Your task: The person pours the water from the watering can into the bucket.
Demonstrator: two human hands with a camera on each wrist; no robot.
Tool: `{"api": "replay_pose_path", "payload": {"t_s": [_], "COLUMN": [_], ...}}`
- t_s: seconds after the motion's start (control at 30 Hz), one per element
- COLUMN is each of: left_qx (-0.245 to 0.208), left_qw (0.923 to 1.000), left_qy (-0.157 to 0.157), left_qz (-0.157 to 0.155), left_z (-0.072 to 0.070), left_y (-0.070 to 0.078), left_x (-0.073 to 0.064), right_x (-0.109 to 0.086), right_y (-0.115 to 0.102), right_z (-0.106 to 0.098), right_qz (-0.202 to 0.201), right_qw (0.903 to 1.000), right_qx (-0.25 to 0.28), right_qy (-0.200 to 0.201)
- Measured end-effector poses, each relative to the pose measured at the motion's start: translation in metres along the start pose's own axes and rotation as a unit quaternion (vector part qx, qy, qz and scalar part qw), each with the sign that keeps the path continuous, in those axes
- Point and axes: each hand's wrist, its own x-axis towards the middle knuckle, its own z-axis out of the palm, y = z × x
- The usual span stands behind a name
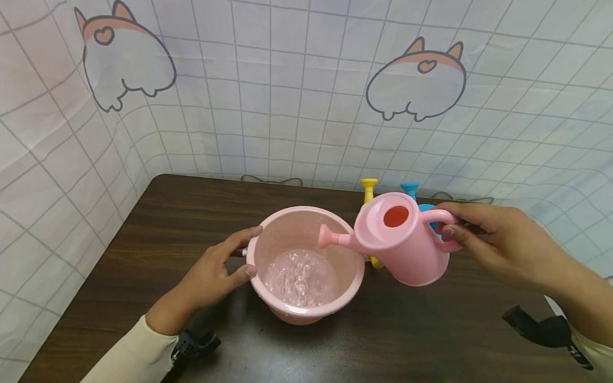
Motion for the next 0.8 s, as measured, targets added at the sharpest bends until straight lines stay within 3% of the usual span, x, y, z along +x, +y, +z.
{"api": "replay_pose_path", "payload": {"t_s": [0.3, 0.8], "left_qx": [0.002, 0.001], "left_qw": [1.0000, 1.0000], "left_qy": [0.003, 0.001], "left_qz": [0.005, 0.000], "left_z": [0.0000, 0.0005], "left_y": [-0.0009, 0.0004], "left_x": [-0.0005, -0.0009], "right_x": [-0.0004, 0.0005], "right_y": [0.0004, -0.0025], "right_z": [-0.0002, -0.0004], "right_qz": [-0.009, -0.008], "right_qw": [0.9998, 0.9989], "right_qx": [-0.018, 0.043], "right_qy": [0.002, -0.017]}}
